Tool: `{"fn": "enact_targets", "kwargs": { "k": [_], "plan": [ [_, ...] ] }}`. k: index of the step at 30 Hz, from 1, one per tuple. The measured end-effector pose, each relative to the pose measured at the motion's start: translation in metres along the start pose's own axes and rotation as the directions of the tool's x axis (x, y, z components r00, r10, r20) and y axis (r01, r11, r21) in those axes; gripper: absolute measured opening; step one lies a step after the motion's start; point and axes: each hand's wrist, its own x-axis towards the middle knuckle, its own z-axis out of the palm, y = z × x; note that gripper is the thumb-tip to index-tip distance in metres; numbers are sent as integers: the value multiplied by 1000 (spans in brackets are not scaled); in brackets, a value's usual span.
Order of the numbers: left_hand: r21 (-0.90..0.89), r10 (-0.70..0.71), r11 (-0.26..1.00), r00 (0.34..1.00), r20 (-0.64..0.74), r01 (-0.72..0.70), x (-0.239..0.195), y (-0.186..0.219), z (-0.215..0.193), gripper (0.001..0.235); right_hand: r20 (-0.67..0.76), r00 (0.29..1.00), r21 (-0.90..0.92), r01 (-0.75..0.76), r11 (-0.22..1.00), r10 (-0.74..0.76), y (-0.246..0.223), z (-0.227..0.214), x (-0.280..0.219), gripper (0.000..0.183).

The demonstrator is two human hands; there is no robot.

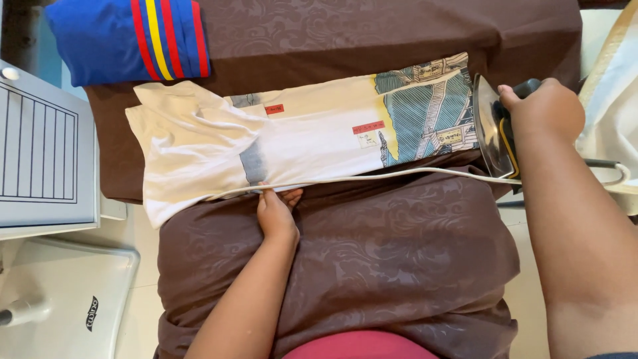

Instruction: The person irons a white shirt with a patterned section on a brown surface. They use a steam iron to smooth the fabric, frequently adjusting the shirt's position and folding it into a compact shape.

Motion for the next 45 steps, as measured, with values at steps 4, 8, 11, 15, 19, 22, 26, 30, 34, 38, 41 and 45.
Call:
{"fn": "enact_targets", "kwargs": {
  "k": [4,8,11,15,19,22,26,30,34,38,41,45],
  "plan": [
    [4,-11,1000,1000,-12,11,0,1,0,40,0,999,-36,-41,999,41,1,6,8,75],
    [-13,-3,1000,1000,3,3,7,-6,-3,39,-11,1000,-20,-25,999,25,4,7,10,71],
    [-21,-3,1000,1000,12,4,9,-8,-4,40,-21,1000,-19,-24,1000,24,7,10,16,72],
    [-21,-10,1000,1000,13,10,5,-4,-3,44,-8,1000,15,10,1000,-9,9,3,11,69],
    [-51,-8,999,1000,-20,7,12,-6,-6,43,-25,999,-48,45,998,-46,9,7,16,71],
    [-33,-21,999,1000,-13,20,11,-6,-6,42,-30,999,-49,10,999,-11,6,0,10,68],
    [-56,-8,998,1000,-15,8,15,-9,-5,41,41,999,-18,27,999,-26,4,-17,1,69],
    [-58,10,998,1000,-11,-10,17,-12,-7,39,26,988,128,148,981,-152,23,-24,-5,68],
    [-88,-10,996,1000,-18,8,18,-8,-3,41,-97,961,209,274,939,-259,32,-54,-27,58],
    [-79,-19,997,1000,-13,18,15,-5,-2,43,-217,799,66,586,808,-561,14,-71,-47,58],
    [-115,-10,993,1000,5,10,16,-6,-4,41,-212,610,-15,779,626,-764,-20,-69,-66,56],
    [-74,-1,997,998,60,5,35,-23,-16,51,-186,346,12,937,350,-920,-70,-52,-105,49]
  ]
}}
